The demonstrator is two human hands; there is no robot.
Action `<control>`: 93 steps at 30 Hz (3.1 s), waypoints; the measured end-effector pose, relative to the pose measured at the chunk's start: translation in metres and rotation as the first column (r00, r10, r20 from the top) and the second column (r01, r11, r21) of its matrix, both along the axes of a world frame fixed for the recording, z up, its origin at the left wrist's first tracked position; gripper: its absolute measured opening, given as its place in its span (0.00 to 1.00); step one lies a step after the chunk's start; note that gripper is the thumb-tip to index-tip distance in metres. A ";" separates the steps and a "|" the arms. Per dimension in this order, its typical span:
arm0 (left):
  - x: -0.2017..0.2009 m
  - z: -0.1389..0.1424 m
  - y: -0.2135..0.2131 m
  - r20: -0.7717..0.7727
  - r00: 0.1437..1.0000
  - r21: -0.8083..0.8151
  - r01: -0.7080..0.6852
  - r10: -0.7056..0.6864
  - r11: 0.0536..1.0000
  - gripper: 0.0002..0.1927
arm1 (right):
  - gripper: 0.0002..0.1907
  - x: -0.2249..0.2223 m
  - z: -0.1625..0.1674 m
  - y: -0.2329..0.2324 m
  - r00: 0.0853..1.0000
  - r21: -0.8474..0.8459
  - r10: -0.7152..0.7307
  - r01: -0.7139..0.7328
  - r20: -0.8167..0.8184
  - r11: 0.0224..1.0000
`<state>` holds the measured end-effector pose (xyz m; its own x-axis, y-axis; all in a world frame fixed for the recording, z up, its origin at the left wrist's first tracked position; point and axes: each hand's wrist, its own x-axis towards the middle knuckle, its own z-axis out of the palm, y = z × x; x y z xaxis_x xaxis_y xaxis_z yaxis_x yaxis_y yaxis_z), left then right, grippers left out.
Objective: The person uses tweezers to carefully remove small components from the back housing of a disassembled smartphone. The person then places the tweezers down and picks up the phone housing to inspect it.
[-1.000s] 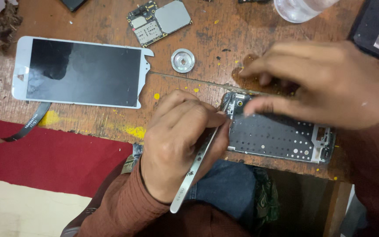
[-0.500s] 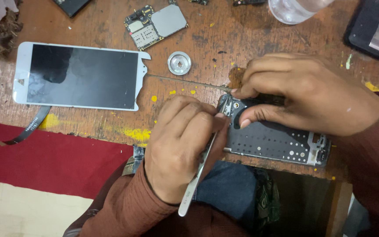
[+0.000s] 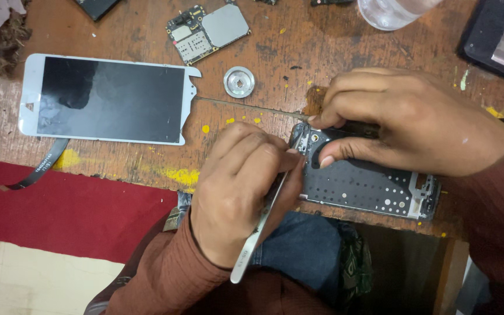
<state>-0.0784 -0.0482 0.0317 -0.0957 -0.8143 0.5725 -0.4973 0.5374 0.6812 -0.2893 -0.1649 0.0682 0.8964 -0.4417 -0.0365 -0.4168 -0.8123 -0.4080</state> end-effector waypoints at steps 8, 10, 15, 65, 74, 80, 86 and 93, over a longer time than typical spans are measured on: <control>0.001 -0.001 -0.003 -0.048 0.999 -0.015 0.012 -0.013 1.000 0.12 | 0.24 0.000 0.000 0.000 0.999 0.005 0.028 -0.028 0.030 1.000; 0.007 -0.003 -0.001 -0.100 0.992 0.039 0.084 -0.080 0.996 0.11 | 0.24 0.000 0.000 0.000 0.999 0.015 0.034 -0.034 0.019 0.999; 0.015 -0.006 0.001 -0.082 0.987 0.083 0.144 -0.137 0.986 0.11 | 0.23 0.000 -0.001 -0.002 0.998 0.046 0.062 -0.063 0.016 0.997; 0.016 -0.007 -0.002 -0.096 0.977 0.095 0.201 -0.192 0.975 0.12 | 0.24 0.000 -0.002 -0.001 0.999 0.045 0.049 -0.048 -0.009 0.998; 0.015 -0.007 -0.002 -0.082 0.979 0.101 0.194 -0.186 0.976 0.12 | 0.25 -0.004 -0.003 -0.001 0.999 0.050 0.045 -0.044 -0.023 0.998; 0.017 -0.006 -0.002 -0.090 0.975 0.119 0.212 -0.202 0.970 0.11 | 0.24 -0.005 -0.004 -0.001 0.999 0.041 0.052 -0.052 -0.003 0.998; 0.016 -0.006 0.000 -0.074 0.982 0.123 0.179 -0.171 0.976 0.11 | 0.24 -0.005 -0.004 -0.001 0.998 0.010 0.063 -0.063 -0.005 0.998; 0.020 -0.004 -0.002 -0.092 0.971 0.126 0.231 -0.220 0.965 0.11 | 0.24 -0.003 -0.004 -0.001 0.998 0.044 0.055 -0.055 -0.012 0.998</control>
<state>-0.0588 -0.0506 0.0275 -0.2459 -0.8469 0.4714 -0.3171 0.5299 0.7866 -0.2924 -0.1663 0.0645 0.9187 -0.3894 -0.0665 -0.3775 -0.8158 -0.4381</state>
